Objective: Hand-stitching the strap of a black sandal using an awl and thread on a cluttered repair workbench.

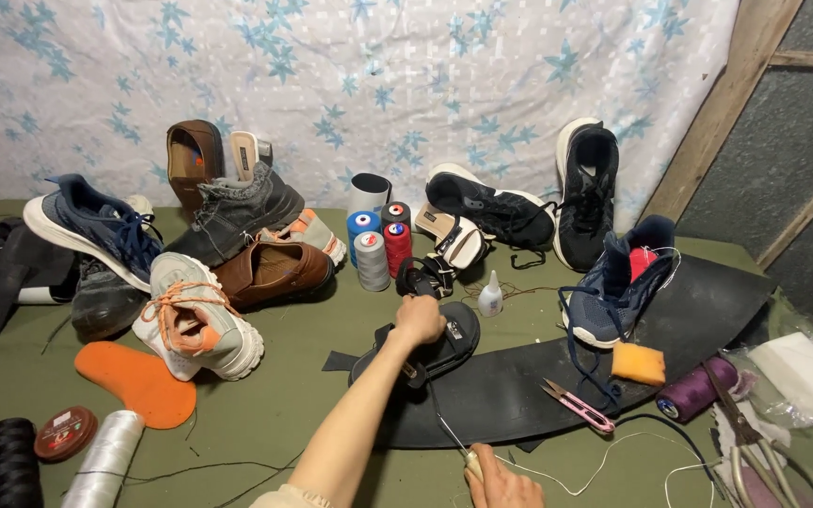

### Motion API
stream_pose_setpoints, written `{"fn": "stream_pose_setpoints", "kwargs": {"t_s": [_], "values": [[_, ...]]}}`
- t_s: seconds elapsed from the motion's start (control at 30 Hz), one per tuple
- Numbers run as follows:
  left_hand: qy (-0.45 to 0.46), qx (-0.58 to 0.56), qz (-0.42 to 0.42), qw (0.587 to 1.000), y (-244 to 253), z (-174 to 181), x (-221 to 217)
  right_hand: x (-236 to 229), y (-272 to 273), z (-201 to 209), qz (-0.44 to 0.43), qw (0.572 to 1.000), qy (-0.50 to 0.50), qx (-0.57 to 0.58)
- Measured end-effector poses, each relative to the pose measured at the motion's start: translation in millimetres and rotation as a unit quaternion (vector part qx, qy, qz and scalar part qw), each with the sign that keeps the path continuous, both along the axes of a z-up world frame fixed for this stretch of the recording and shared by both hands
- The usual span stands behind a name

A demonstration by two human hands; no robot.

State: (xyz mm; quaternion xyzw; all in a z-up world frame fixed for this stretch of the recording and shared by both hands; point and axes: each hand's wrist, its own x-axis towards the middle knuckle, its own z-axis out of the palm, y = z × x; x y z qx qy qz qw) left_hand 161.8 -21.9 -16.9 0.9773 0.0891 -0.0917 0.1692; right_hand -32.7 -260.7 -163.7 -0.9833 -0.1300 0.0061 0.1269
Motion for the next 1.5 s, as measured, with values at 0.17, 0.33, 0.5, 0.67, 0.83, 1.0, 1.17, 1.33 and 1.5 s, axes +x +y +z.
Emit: {"fn": "stream_pose_setpoints", "kwargs": {"t_s": [0.17, 0.33, 0.5, 0.67, 0.83, 1.0, 1.17, 1.33, 1.5], "values": [[-0.053, -0.375, 0.129, 0.917, 42, -12, 6, 1, -1, 11, 0.006, 0.999, 0.031, 0.002], [-0.012, -0.645, 0.237, 0.727, 36, 31, -15, -6, -4, 15, 0.037, 0.998, -0.042, 0.001], [-0.143, -0.676, 0.073, 0.719, 18, 149, -68, -10, -3, 34, 0.029, 0.999, -0.019, 0.007], [-0.294, -0.635, -0.058, 0.712, 49, 219, -103, -9, -5, 39, 0.037, 0.999, -0.002, -0.007], [-0.434, 0.106, 0.135, 0.885, 85, 187, -147, -4, -12, 39, 0.063, 0.996, 0.023, 0.052], [-0.263, -0.002, -0.192, 0.945, 27, 98, -198, -2, -10, 87, 0.023, 0.978, 0.149, 0.143], [-0.178, -0.030, -0.116, 0.977, 23, 17, -181, -13, 4, 130, -0.048, 0.930, 0.222, 0.288], [-0.140, -0.033, -0.039, 0.989, 34, 6, -173, 3, 6, 132, -0.060, 0.843, 0.268, 0.462], [-0.139, -0.040, -0.030, 0.989, 36, 8, -175, 17, 5, 196, -0.092, 0.762, 0.432, 0.473]]}}
